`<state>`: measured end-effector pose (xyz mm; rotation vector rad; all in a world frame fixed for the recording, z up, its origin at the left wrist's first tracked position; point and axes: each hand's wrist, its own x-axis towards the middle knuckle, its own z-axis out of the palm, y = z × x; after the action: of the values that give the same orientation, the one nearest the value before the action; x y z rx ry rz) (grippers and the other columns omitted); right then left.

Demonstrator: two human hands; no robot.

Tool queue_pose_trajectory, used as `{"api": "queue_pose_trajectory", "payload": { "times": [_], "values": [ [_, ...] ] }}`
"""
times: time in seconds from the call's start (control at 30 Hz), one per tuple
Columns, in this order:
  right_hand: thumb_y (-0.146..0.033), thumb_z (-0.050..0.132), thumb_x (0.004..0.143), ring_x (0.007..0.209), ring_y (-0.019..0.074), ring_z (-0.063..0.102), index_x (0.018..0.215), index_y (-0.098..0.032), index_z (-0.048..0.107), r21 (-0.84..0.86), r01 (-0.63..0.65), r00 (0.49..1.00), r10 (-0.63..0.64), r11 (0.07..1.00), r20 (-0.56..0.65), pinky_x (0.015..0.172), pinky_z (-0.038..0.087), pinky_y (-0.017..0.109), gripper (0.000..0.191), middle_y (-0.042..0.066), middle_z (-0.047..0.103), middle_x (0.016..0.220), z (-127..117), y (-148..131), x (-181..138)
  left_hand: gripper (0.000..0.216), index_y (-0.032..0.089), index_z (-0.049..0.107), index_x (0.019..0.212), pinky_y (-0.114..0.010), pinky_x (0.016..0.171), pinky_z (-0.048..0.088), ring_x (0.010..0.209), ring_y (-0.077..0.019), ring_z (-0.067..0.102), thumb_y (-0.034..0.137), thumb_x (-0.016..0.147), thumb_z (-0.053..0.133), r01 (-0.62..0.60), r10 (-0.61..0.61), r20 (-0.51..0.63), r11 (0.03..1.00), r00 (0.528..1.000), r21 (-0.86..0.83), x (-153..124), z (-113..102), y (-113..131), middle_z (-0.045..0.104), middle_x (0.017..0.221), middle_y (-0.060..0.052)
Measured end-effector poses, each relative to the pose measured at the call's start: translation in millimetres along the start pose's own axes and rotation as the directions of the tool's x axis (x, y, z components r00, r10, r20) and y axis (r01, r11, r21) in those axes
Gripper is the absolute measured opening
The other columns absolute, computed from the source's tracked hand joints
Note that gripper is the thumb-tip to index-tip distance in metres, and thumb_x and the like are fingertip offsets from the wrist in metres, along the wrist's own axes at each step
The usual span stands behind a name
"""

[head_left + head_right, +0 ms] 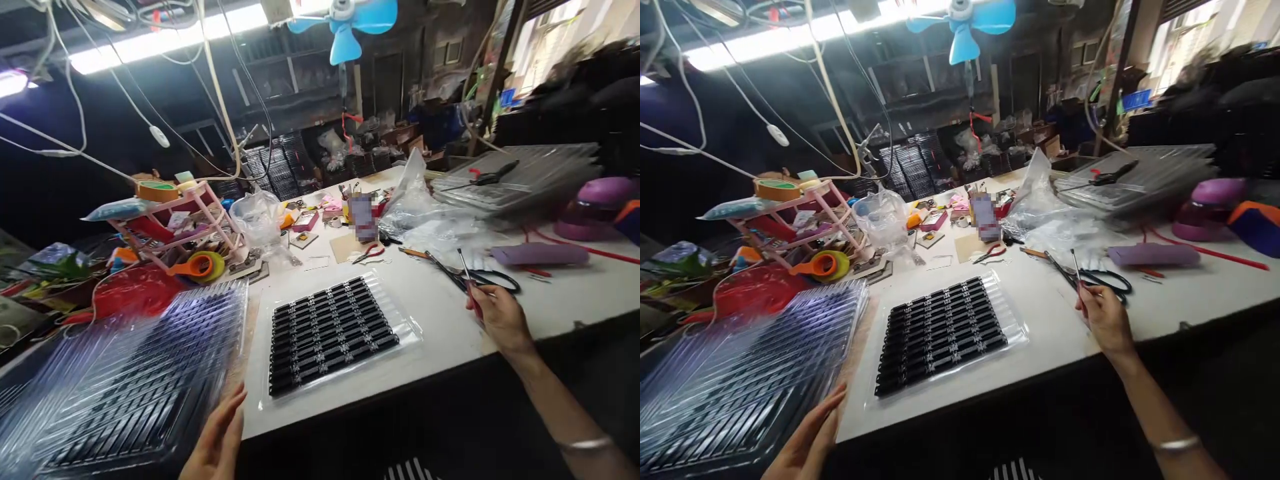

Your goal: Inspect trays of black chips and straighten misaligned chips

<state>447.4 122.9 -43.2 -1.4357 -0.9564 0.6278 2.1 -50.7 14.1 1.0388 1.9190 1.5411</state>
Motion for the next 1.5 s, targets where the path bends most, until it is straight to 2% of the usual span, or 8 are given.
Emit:
{"api": "queue_pose_trajectory", "payload": {
  "times": [0.1, 0.2, 0.3, 0.5, 0.87, 1.03, 1.2, 1.5],
  "values": [
    [-0.062, 0.064, 0.069, 0.046, 0.0110, 0.045, 0.079, -0.020, 0.052, 0.034, 0.010, 1.000, -0.010, 0.999, 0.000, 0.041, 0.034, 0.023, 0.045, 0.000, 0.058, 0.059, 0, 1, -1, 0.033, 0.023, 0.070, 0.094, -0.047, 0.110, 0.031, 0.118, -0.0299, 0.054, 0.047, 0.073, 0.065, -0.241, 0.244, -0.011, 0.963, 0.970, 0.123, 13, 23, -13, 0.066, 0.115, -0.008],
    [-0.061, 0.065, 0.068, 0.045, 0.0103, 0.044, 0.080, -0.019, 0.053, 0.059, 0.025, 1.000, -0.024, 0.998, -0.006, 0.039, 0.032, 0.022, 0.046, 0.000, 0.058, 0.059, 0, 2, -2, 0.032, 0.021, 0.069, 0.097, -0.044, 0.107, 0.035, 0.114, -0.0273, 0.057, 0.046, 0.079, 0.059, -0.309, 0.308, 0.025, 0.944, 0.951, 0.118, 27, 33, -26, 0.067, 0.112, -0.008],
    [-0.062, 0.064, 0.067, 0.043, 0.0097, 0.043, 0.079, -0.018, 0.052, 0.087, 0.043, 0.999, -0.042, 0.995, -0.023, 0.038, 0.030, 0.022, 0.047, 0.000, 0.057, 0.059, 0, 1, -3, 0.037, 0.019, 0.067, 0.102, -0.042, 0.106, 0.035, 0.114, -0.0269, 0.057, 0.047, 0.081, 0.056, -0.284, 0.286, 0.003, 0.953, 0.958, 0.106, 34, 34, -35, 0.067, 0.112, -0.008],
    [-0.061, 0.063, 0.068, 0.039, 0.0081, 0.039, 0.078, -0.018, 0.051, 0.121, 0.077, 0.996, -0.071, 0.990, -0.049, 0.036, 0.028, 0.021, 0.045, 0.000, 0.056, 0.055, 1, -1, -5, 0.045, 0.020, 0.068, 0.105, -0.044, 0.101, 0.040, 0.112, -0.0298, 0.057, 0.054, 0.078, 0.056, -0.115, 0.119, -0.084, 0.992, 0.989, 0.060, 32, 34, -37, 0.068, 0.111, -0.008],
    [-0.059, 0.062, 0.071, 0.040, 0.0086, 0.040, 0.081, -0.018, 0.053, 0.195, 0.062, 0.998, -0.056, 0.979, -0.035, 0.037, 0.028, 0.022, 0.043, -0.001, 0.057, 0.056, 0, 5, -1, 0.046, 0.016, 0.070, 0.098, -0.043, 0.099, 0.042, 0.107, -0.0310, 0.060, 0.055, 0.075, 0.058, -0.190, 0.207, -0.094, 0.968, 0.974, 0.164, 34, 35, -34, 0.069, 0.106, -0.010],
    [-0.059, 0.064, 0.071, 0.043, 0.0098, 0.043, 0.079, -0.018, 0.054, 0.205, 0.059, 0.998, -0.055, 0.977, -0.027, 0.040, 0.031, 0.022, 0.043, 0.000, 0.058, 0.055, 0, 1, -1, 0.051, 0.017, 0.071, 0.096, -0.047, 0.101, 0.040, 0.109, -0.0338, 0.059, 0.059, 0.070, 0.061, -0.144, 0.158, -0.078, 0.978, 0.984, 0.153, 43, 30, -42, 0.070, 0.106, -0.010],
    [-0.057, 0.063, 0.074, 0.046, 0.0101, 0.043, 0.083, -0.019, 0.055, 0.214, 0.038, 0.999, -0.033, 0.976, -0.025, 0.042, 0.033, 0.022, 0.040, -0.001, 0.058, 0.058, -2, 4, -3, 0.048, 0.020, 0.070, 0.099, -0.045, 0.105, 0.037, 0.112, -0.0320, 0.058, 0.058, 0.071, 0.062, -0.132, 0.142, -0.073, 0.982, 0.987, 0.135, 47, 30, -52, 0.069, 0.110, -0.008],
    [-0.054, 0.065, 0.075, 0.045, 0.0087, 0.041, 0.084, -0.020, 0.055, 0.279, -0.005, 0.998, 0.023, 0.960, -0.059, 0.040, 0.029, 0.020, 0.036, -0.002, 0.058, 0.060, -2, 4, -6, 0.048, 0.019, 0.069, 0.101, -0.048, 0.106, 0.035, 0.113, -0.0317, 0.057, 0.057, 0.072, 0.064, -0.109, 0.118, -0.083, 0.988, 0.989, 0.109, 38, 35, -44, 0.068, 0.110, -0.008]
  ]
}}
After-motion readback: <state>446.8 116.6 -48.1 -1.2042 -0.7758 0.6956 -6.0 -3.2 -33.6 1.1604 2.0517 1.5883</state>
